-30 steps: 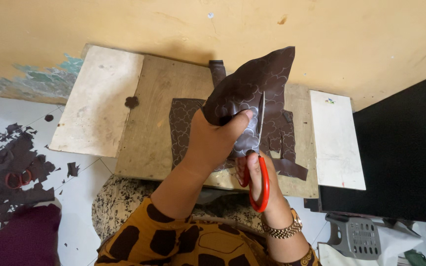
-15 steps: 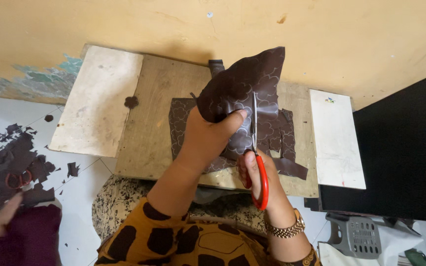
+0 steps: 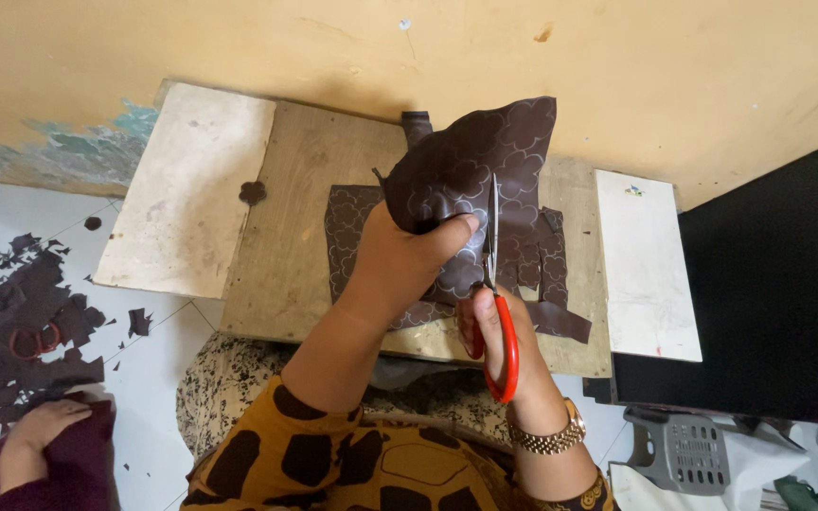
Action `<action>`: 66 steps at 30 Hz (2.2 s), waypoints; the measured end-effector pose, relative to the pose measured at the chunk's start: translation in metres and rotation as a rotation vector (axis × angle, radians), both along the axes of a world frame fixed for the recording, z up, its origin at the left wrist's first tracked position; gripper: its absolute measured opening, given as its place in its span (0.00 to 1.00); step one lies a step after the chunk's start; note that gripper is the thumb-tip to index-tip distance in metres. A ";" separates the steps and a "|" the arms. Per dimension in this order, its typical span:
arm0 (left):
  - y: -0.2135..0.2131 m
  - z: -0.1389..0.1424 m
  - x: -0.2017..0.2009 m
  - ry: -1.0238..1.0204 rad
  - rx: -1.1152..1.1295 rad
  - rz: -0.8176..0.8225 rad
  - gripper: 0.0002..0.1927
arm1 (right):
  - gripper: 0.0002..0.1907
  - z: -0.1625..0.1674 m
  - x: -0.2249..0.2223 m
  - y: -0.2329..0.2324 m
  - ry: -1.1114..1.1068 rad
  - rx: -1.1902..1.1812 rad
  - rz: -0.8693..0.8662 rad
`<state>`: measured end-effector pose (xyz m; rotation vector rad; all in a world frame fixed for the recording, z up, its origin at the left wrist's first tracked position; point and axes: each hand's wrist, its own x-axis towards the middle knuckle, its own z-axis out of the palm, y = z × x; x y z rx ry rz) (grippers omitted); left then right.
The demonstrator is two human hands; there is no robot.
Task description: The person uses red-handled scissors to cut a brown patterned fabric into strips and shapes. They repeatedly reposition the fabric and trim edges while seated on the floor.
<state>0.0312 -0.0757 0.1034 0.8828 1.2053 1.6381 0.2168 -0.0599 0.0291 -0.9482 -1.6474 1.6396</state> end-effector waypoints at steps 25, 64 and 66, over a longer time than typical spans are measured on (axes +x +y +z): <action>0.011 -0.030 -0.016 -0.045 0.086 0.009 0.17 | 0.28 -0.002 0.008 0.006 -0.031 -0.056 0.125; 0.011 -0.022 -0.010 0.046 0.173 0.053 0.16 | 0.26 -0.015 -0.004 0.000 0.074 -0.187 0.005; 0.011 -0.022 -0.010 0.035 0.130 0.032 0.15 | 0.20 -0.013 -0.004 0.003 0.104 -0.227 0.067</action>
